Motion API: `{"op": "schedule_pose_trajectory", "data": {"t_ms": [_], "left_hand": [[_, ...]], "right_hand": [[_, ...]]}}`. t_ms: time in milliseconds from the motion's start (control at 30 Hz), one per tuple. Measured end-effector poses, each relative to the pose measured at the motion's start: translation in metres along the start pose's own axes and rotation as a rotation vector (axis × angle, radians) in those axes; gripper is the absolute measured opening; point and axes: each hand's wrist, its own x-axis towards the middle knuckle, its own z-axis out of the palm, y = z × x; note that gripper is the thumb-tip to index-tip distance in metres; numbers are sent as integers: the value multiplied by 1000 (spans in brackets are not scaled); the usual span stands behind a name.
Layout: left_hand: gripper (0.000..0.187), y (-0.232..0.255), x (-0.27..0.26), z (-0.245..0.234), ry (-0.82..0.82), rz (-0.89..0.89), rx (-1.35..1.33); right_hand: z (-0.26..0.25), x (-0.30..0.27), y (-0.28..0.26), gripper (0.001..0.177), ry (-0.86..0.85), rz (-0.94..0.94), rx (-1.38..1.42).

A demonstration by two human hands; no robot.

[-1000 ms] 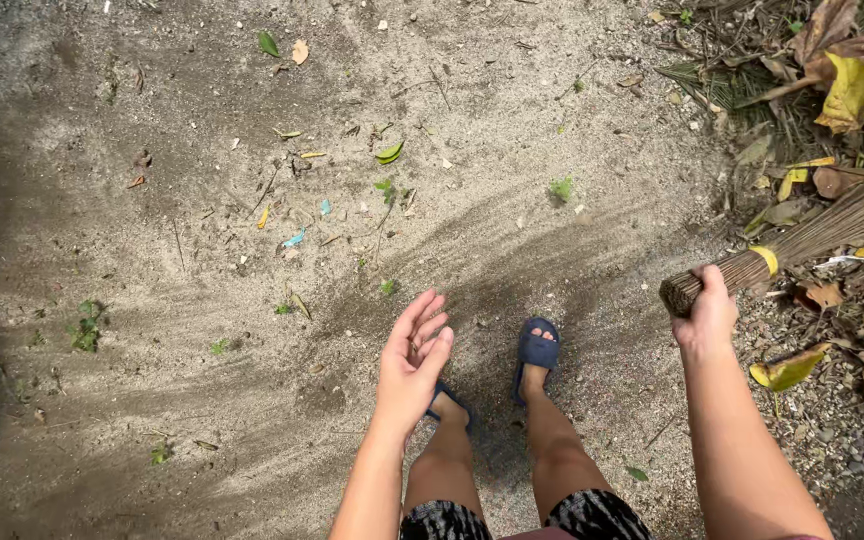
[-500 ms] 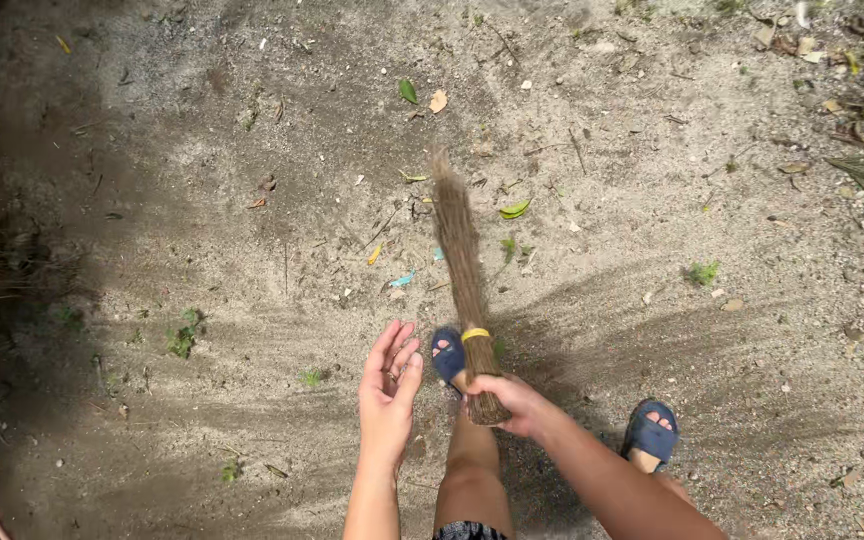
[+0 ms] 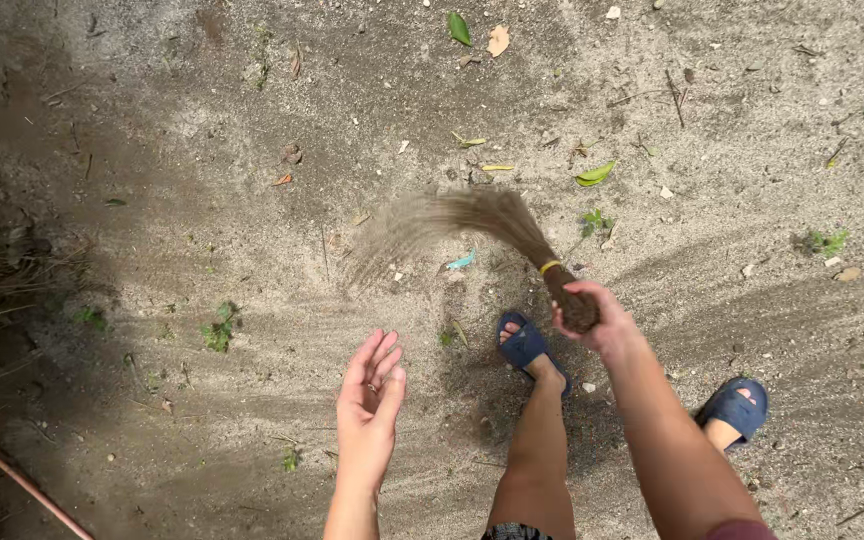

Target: The person sweeps dirt, dried leaves, and debris across a ground surface using a bundle of sticks. The person moves debris into a pile while walking around a yard.

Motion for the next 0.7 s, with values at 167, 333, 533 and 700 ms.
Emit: {"op": "schedule_pose_trajectory", "data": {"t_ms": [167, 333, 533, 700], "left_hand": [[61, 14, 40, 27, -134, 89, -47], [59, 41, 51, 48, -163, 154, -114], [59, 45, 39, 54, -229, 166, -87], [60, 32, 22, 52, -166, 68, 78]], "right_hand": [[-67, -84, -91, 43, -32, -495, 91], [-22, -77, 36, 55, 138, -583, -237], [66, -47, 247, 45, -307, 162, -576], [-18, -14, 210, 55, -219, 316, -334]]}}
